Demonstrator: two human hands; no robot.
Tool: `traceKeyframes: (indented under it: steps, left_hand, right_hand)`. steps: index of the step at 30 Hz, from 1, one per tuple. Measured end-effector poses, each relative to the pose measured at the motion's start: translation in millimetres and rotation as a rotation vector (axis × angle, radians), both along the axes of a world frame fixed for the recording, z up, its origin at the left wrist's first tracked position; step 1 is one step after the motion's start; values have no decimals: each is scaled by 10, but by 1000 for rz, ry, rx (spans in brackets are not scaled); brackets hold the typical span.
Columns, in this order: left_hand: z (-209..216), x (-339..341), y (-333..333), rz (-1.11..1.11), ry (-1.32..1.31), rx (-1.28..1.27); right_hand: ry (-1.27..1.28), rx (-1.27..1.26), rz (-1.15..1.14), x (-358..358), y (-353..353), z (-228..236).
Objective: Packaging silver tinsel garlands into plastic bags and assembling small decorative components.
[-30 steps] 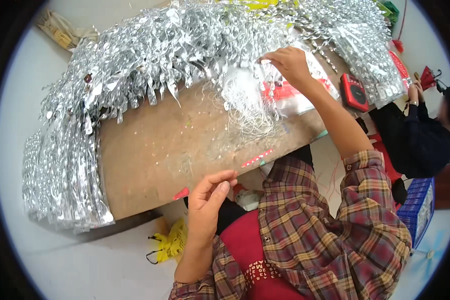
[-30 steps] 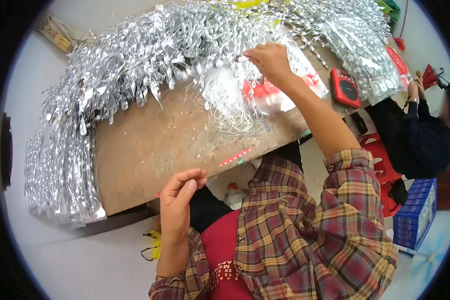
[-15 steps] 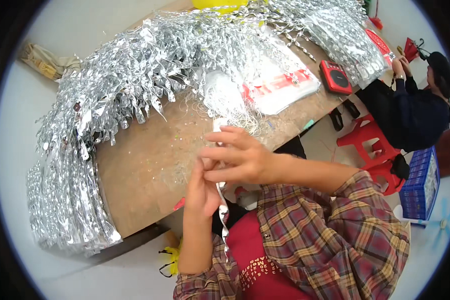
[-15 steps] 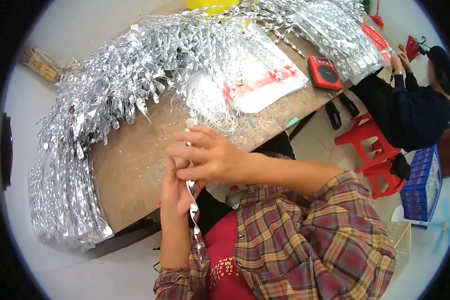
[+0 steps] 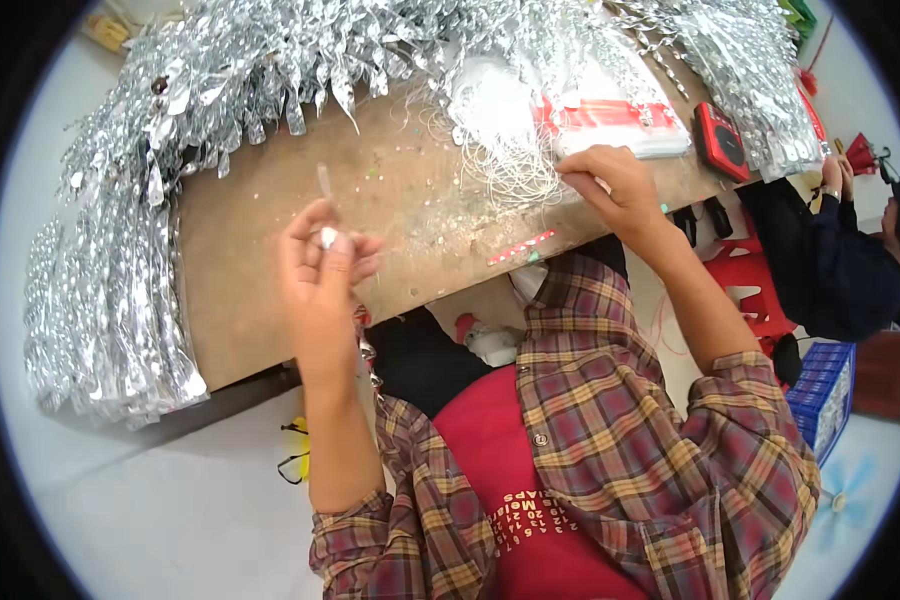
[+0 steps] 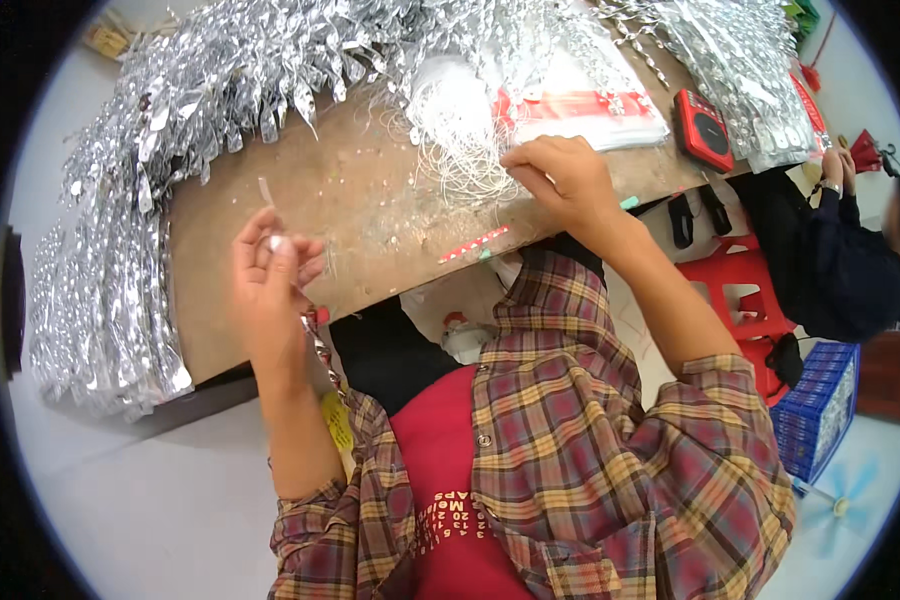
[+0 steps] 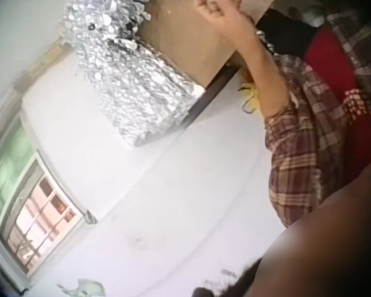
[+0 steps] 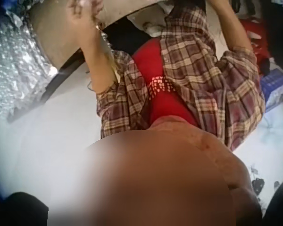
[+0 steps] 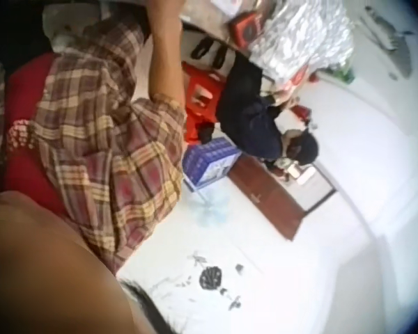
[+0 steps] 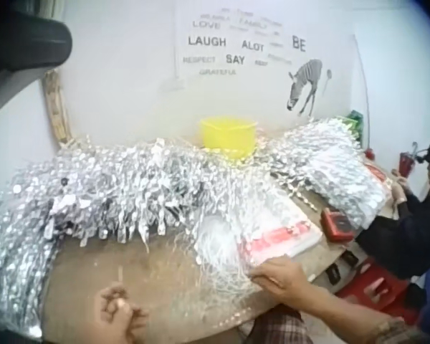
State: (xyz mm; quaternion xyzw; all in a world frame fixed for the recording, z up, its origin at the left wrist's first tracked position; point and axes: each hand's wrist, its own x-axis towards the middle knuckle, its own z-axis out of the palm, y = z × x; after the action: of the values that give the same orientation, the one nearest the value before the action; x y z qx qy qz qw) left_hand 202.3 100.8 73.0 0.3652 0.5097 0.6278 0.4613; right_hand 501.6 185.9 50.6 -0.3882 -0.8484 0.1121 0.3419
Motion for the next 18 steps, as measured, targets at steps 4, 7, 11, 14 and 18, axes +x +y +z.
traceKeyframes:
  steps: [4,7,11,14,18]
  left_hand:
    - [-167,210,-165,-75,210,-50]
    - [-332,252,-205,-139,266,-117]
    - [-448,309,-194,-198,268,-23]
    - [-460,359,-185,-226,268,-54]
    - [-372,444,-168,-247,208,-56]
  right_hand:
    - [-366,190,140,2,-73,-52]
    - [-539,329,216,0,1,-80]
    - [-533,363,353,-89,93,-60]
    - [-678,388,424,-147,119,-44]
    - [-710,425,412,-196,109,-86]
